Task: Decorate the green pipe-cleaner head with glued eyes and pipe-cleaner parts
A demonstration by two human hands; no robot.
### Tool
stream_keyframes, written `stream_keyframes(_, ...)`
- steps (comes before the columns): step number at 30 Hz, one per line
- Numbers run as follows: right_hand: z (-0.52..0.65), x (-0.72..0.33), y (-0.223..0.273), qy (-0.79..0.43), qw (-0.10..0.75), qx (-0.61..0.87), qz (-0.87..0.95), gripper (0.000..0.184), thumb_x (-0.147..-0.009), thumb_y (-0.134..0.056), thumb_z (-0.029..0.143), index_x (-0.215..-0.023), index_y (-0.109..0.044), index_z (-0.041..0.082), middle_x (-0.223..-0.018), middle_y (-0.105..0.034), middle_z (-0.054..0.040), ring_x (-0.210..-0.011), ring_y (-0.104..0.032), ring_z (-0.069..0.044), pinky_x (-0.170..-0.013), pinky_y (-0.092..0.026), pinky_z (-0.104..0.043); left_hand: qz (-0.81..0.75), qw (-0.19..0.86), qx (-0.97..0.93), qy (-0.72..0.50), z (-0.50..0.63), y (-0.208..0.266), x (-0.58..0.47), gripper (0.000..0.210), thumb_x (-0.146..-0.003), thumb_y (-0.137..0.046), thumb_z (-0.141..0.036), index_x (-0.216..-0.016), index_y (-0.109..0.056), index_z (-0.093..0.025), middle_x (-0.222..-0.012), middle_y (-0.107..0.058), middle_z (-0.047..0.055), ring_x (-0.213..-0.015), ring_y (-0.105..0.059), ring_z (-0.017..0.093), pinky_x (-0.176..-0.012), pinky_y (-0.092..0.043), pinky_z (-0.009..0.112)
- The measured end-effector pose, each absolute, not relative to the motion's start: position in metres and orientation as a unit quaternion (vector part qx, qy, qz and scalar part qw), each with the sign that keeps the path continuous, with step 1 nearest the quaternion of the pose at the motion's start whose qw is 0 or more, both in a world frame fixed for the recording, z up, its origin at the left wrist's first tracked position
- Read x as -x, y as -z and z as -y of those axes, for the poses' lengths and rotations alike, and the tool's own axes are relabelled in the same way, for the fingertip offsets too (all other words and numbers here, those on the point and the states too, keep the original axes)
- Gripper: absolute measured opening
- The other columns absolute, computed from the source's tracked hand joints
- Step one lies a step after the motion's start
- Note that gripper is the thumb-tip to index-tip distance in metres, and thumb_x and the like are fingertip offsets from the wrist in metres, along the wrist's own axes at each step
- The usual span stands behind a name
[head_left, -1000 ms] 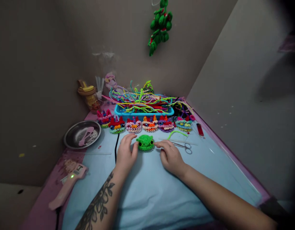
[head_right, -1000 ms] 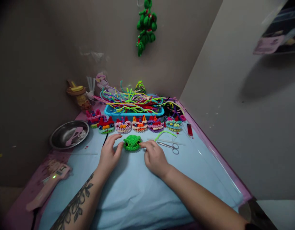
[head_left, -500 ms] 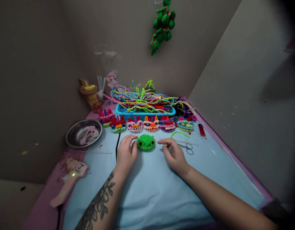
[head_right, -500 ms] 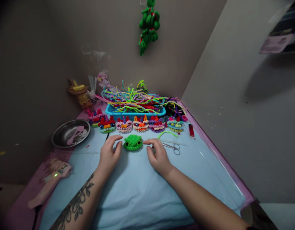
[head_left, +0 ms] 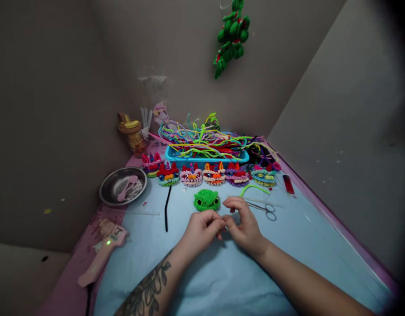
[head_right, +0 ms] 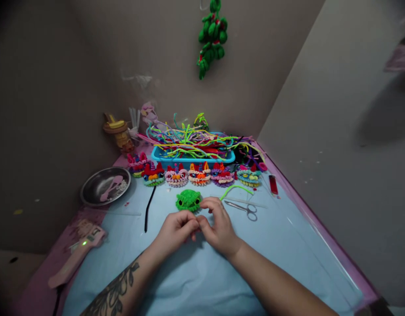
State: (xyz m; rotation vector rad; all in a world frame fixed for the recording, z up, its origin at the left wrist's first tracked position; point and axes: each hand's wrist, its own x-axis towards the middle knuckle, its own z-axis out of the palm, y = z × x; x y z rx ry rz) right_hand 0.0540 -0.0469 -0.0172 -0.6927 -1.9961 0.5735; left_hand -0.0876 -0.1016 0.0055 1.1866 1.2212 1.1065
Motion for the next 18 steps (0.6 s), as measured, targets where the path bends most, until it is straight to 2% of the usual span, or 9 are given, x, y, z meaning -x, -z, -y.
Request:
stream_keyframes(4, 0.044, -0.057, 0.022, -0.321, 0.444, 0.267, 0.793, 0.021, -0.083, -0.05, 0.03, -0.102, -0.046, 0.022, -0.099, -0.051, -0.0087, -0.086, -0.051, -0.02, -0.068, -0.047, -0.033, -0.504, 0.511, -0.48, -0.504, 0.101, -0.009, 0.096, 0.026, -0.078, -0.056, -0.038, -0.066, -0.059, -0.015, -0.053, -0.059, 0.0, -0.045, -0.05, 0.009, -0.045, -0.036, 0.019)
stream_keyframes(6, 0.043, -0.059, 0.024, -0.355, 0.439, 0.265, 0.781, 0.023, -0.083, -0.051, 0.036, -0.101, -0.047, 0.022, -0.098, -0.051, -0.0086, -0.082, -0.051, -0.019, -0.067, -0.047, -0.032, -0.525, 0.469, -0.451, -0.548, 0.101, -0.01, 0.108, 0.03, -0.077, -0.057, -0.043, -0.07, -0.061, -0.015, -0.058, -0.063, 0.002, -0.047, -0.052, 0.01, -0.044, -0.037, 0.02)
stream_keyframes(8, 0.042, -0.062, 0.025, -0.371, 0.442, 0.265, 0.772, 0.022, -0.085, -0.05, 0.038, -0.101, -0.047, 0.023, -0.098, -0.05, -0.0085, -0.082, -0.051, -0.02, -0.068, -0.047, -0.032, -0.56, 0.381, -0.42, -0.604, 0.102, -0.011, 0.126, 0.032, -0.077, -0.057, -0.046, -0.072, -0.062, -0.015, -0.061, -0.065, 0.004, -0.05, -0.054, 0.011, -0.046, -0.039, 0.021)
stream_keyframes(11, 0.04, -0.067, 0.023, -0.384, 0.456, 0.274, 0.755, 0.02, -0.087, -0.047, 0.038, -0.101, -0.047, 0.024, -0.098, -0.05, -0.0083, -0.084, -0.051, -0.02, -0.069, -0.047, -0.032, -0.63, 0.211, -0.368, -0.65, 0.104, -0.01, 0.16, 0.034, -0.085, -0.046, -0.044, -0.08, -0.064, -0.015, -0.066, -0.066, 0.005, -0.056, -0.057, 0.013, -0.051, -0.044, 0.023)
stream_keyframes(14, 0.038, -0.072, 0.02, -0.394, 0.467, 0.274, 0.743, 0.027, -0.087, -0.045, 0.046, -0.101, -0.048, 0.024, -0.097, -0.05, -0.0087, -0.079, -0.05, -0.019, -0.066, -0.047, -0.032, -0.714, 0.066, -0.4, -0.572, 0.105, -0.002, 0.19, 0.026, -0.084, -0.049, -0.033, -0.097, -0.065, -0.018, -0.086, -0.069, 0.008, -0.079, -0.063, 0.021, -0.07, -0.049, 0.035)
stream_keyframes(16, 0.036, -0.074, 0.018, -0.397, 0.473, 0.275, 0.737, 0.033, -0.086, -0.042, 0.052, -0.101, -0.049, 0.023, -0.097, -0.05, -0.009, -0.076, -0.05, -0.019, -0.064, -0.048, -0.031, -0.744, -0.027, -0.459, -0.486, 0.103, 0.004, 0.201, 0.028, -0.077, -0.057, -0.027, -0.103, -0.065, -0.02, -0.107, -0.064, 0.012, -0.101, -0.057, 0.027, -0.085, -0.044, 0.044)
stream_keyframes(18, 0.034, -0.076, 0.017, -0.39, 0.465, 0.296, 0.737, 0.033, -0.086, -0.042, 0.051, -0.101, -0.05, 0.023, -0.097, -0.051, -0.0093, -0.079, -0.052, -0.02, -0.065, -0.048, -0.031, -0.75, -0.071, -0.498, -0.429, 0.1, 0.008, 0.203, 0.025, -0.076, -0.059, -0.025, -0.099, -0.066, -0.02, -0.115, -0.061, 0.013, -0.107, -0.054, 0.029, -0.09, -0.042, 0.047)
